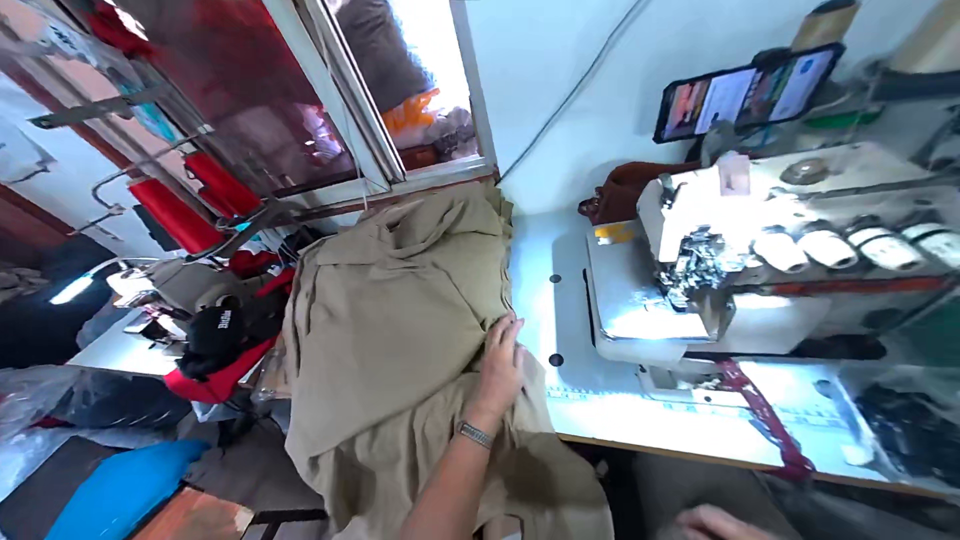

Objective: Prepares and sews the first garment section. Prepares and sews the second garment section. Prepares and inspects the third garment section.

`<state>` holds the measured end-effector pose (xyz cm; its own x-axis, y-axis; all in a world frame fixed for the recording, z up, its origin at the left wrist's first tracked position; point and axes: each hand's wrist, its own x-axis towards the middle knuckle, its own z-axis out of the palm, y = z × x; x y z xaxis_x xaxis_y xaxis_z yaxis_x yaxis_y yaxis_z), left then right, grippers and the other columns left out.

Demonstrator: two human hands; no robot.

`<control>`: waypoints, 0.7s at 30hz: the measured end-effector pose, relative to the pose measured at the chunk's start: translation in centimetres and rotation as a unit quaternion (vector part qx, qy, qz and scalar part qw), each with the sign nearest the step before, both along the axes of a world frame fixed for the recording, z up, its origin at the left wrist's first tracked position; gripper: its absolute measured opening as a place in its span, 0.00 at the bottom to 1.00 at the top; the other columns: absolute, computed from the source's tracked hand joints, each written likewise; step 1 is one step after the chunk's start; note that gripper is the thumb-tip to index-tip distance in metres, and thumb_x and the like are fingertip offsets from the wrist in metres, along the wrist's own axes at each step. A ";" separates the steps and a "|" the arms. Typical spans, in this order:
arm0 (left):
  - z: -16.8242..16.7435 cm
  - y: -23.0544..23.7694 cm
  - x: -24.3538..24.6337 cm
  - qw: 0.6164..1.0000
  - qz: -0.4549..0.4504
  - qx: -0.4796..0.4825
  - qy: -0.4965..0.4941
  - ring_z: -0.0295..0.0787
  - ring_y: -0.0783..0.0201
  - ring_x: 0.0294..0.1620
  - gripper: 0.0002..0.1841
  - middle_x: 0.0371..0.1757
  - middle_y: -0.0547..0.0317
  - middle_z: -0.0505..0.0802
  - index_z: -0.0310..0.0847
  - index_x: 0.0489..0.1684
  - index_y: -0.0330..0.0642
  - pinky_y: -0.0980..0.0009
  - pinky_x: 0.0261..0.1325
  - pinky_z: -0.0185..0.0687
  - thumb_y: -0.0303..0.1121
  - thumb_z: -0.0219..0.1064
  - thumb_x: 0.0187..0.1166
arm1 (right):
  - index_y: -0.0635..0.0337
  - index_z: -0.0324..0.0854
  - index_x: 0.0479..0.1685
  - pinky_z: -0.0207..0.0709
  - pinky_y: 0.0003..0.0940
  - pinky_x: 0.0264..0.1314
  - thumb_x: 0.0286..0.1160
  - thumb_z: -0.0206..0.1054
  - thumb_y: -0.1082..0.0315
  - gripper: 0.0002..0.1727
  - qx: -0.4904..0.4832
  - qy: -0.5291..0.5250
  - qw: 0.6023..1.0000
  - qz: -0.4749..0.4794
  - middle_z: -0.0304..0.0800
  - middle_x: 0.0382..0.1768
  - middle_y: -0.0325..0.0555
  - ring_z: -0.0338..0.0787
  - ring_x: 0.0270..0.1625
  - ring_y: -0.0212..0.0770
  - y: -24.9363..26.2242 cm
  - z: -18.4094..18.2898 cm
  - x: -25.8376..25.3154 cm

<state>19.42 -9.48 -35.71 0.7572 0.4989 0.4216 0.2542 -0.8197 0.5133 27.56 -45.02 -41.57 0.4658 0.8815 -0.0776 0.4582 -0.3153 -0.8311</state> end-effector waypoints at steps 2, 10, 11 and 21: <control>1.3 -2.9 -1.0 0.999 -0.047 -0.007 -0.023 0.90 0.56 0.57 0.14 0.62 0.47 0.88 0.84 0.62 0.35 0.60 0.61 0.87 0.29 0.63 0.84 | 0.75 0.88 0.50 0.83 0.58 0.62 0.82 0.61 0.73 0.13 0.049 -0.071 0.993 -0.081 0.92 0.48 0.67 0.93 0.52 0.62 -1.3 -0.2 0.8; -7.0 -18.2 -2.8 0.827 -0.440 -0.240 0.255 0.78 0.38 0.71 0.12 0.65 0.34 0.84 0.90 0.53 0.37 0.45 0.79 0.69 0.29 0.74 0.75 | 0.68 0.90 0.51 0.81 0.57 0.64 0.80 0.55 0.72 0.17 0.027 -0.084 0.954 -0.286 0.93 0.51 0.61 0.92 0.57 0.58 -6.1 -5.6 1.7; -8.0 -19.0 -2.7 0.828 -0.433 -0.238 0.265 0.74 0.34 0.74 0.12 0.67 0.31 0.83 0.89 0.52 0.36 0.41 0.82 0.63 0.29 0.75 0.73 | 0.69 0.89 0.56 0.79 0.60 0.69 0.83 0.54 0.73 0.18 -0.010 -0.072 0.957 -0.282 0.92 0.55 0.64 0.91 0.61 0.62 -6.5 -5.7 1.6; -7.8 -18.1 -2.2 0.839 -0.423 -0.214 0.267 0.86 0.45 0.57 0.07 0.50 0.37 0.88 0.84 0.41 0.27 0.53 0.68 0.80 0.25 0.64 0.81 | 0.60 0.92 0.51 0.83 0.40 0.65 0.85 0.55 0.54 0.22 0.071 -0.078 0.962 -0.251 0.92 0.55 0.50 0.90 0.60 0.43 -8.2 -5.9 0.3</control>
